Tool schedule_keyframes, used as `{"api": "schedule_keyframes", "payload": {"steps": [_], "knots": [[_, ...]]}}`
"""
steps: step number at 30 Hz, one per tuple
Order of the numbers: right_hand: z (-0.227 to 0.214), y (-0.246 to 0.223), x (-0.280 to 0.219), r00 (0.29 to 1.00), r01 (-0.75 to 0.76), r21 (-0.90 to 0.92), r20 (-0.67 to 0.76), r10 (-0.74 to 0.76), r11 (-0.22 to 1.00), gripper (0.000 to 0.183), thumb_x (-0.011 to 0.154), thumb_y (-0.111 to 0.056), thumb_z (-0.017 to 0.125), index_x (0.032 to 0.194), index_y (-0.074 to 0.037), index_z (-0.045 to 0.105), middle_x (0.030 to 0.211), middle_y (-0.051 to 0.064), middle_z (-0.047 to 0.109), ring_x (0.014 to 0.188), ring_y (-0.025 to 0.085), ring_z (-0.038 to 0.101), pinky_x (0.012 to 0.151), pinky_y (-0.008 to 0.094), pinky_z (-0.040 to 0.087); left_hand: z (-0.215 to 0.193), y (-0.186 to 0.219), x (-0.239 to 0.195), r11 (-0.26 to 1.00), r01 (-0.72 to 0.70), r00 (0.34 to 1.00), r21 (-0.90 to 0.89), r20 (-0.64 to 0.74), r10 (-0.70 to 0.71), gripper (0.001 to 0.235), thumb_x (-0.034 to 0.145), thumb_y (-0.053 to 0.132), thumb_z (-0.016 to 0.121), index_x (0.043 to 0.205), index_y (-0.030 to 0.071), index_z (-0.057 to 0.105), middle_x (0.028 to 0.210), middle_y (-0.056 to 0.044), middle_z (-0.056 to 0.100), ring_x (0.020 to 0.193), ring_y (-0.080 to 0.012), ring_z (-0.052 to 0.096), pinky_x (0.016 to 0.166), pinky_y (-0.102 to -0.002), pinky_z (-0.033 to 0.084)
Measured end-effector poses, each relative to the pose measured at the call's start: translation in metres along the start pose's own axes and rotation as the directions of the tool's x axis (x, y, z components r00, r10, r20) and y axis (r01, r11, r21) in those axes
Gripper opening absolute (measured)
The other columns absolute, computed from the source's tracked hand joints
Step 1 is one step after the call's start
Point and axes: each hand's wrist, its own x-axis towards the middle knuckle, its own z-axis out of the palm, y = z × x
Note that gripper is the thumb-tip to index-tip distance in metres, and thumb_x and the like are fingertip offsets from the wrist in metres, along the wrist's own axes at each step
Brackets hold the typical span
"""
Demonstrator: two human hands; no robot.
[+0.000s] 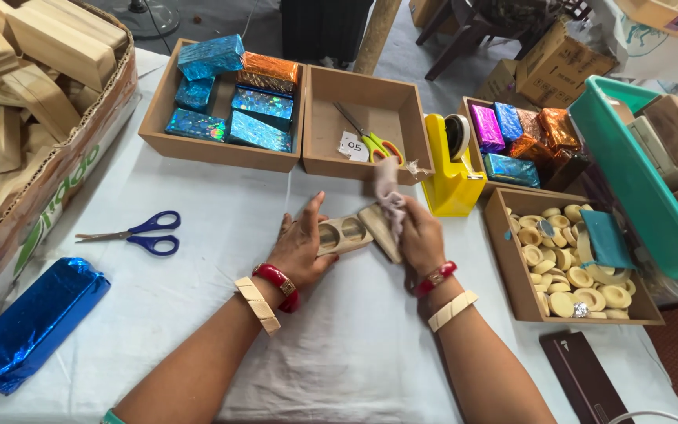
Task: The person wraps a small wooden block in shiny blue foil, folding the edges and securing it with tape. They then place the wrapped item into a cardboard box. Next, they pick up a larger wooden block and wipe it thoroughly with a cloth, cleaning all sides before placing it on the table.
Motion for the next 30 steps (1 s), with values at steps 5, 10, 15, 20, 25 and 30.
{"api": "schedule_keyframes", "payload": {"steps": [5,10,15,20,25,30], "knots": [[0.012,-0.043,-0.017,0.855,0.359,-0.579,-0.111,-0.507,0.732,0.035,0.100,-0.005,0.056,0.133,-0.010,0.065,0.130,0.012,0.066,0.123,0.031,0.062,0.104,0.042,0.051,0.000,0.016,-0.001,0.966,0.073,0.995,0.247,0.047,-0.087,0.105,0.076,0.025,0.085,0.154,0.018,0.015,0.138,-0.010,0.052,0.134,-0.0287,0.049,0.120,-0.064,0.016],[0.033,-0.047,-0.023,0.732,0.574,-0.765,0.321,-0.601,0.292,0.038,0.088,-0.014,0.066,0.126,-0.017,0.069,0.131,0.009,0.064,0.126,0.033,0.056,0.095,0.050,0.044,0.008,0.014,-0.003,0.871,-0.011,1.000,0.491,0.026,-0.002,0.075,0.081,0.046,0.080,0.137,0.012,0.044,0.132,-0.013,0.050,0.134,-0.0320,0.045,0.118,-0.060,0.023],[-0.006,0.019,0.017,0.863,0.480,-0.474,0.107,-0.494,0.738,0.037,0.092,-0.005,0.055,0.128,-0.009,0.066,0.132,0.014,0.068,0.119,0.032,0.064,0.102,0.039,0.051,0.001,0.022,-0.005,0.881,-0.084,0.993,0.465,-0.030,0.111,0.069,0.084,0.045,0.075,0.140,0.013,0.052,0.121,-0.013,0.053,0.120,-0.0321,0.051,0.109,-0.053,0.033],[-0.019,0.002,0.015,0.921,0.258,-0.550,-0.107,-0.374,0.794,0.025,0.099,-0.007,0.055,0.120,-0.006,0.070,0.110,0.015,0.072,0.101,0.032,0.067,0.090,0.038,0.052,-0.001,0.012,-0.005,0.935,-0.116,0.983,0.336,-0.097,0.157,0.055,0.089,0.042,0.072,0.135,0.015,0.059,0.112,-0.012,0.059,0.107,-0.0299,0.058,0.093,-0.046,0.047],[0.011,-0.060,-0.034,0.696,0.459,-0.490,-0.321,-0.642,0.742,0.027,0.105,-0.004,0.051,0.128,-0.002,0.065,0.114,0.015,0.069,0.106,0.029,0.066,0.094,0.038,0.052,0.003,0.015,0.000,0.848,0.202,0.965,-0.489,-0.046,-0.257,0.043,0.098,0.043,0.062,0.120,0.008,0.072,0.089,-0.006,0.071,0.078,-0.0227,0.070,0.066,-0.036,0.058],[0.064,-0.100,-0.069,0.500,0.818,-0.523,0.444,-0.743,0.238,0.040,0.091,-0.021,0.061,0.128,-0.007,0.067,0.133,0.011,0.063,0.128,0.032,0.057,0.108,0.050,0.035,-0.009,0.050,-0.005,-0.238,0.451,0.798,-0.860,0.508,-0.325,0.051,0.103,0.046,0.037,0.128,0.006,0.058,0.090,-0.011,0.071,0.068,-0.0254,0.072,0.059,-0.037,0.056]]}}
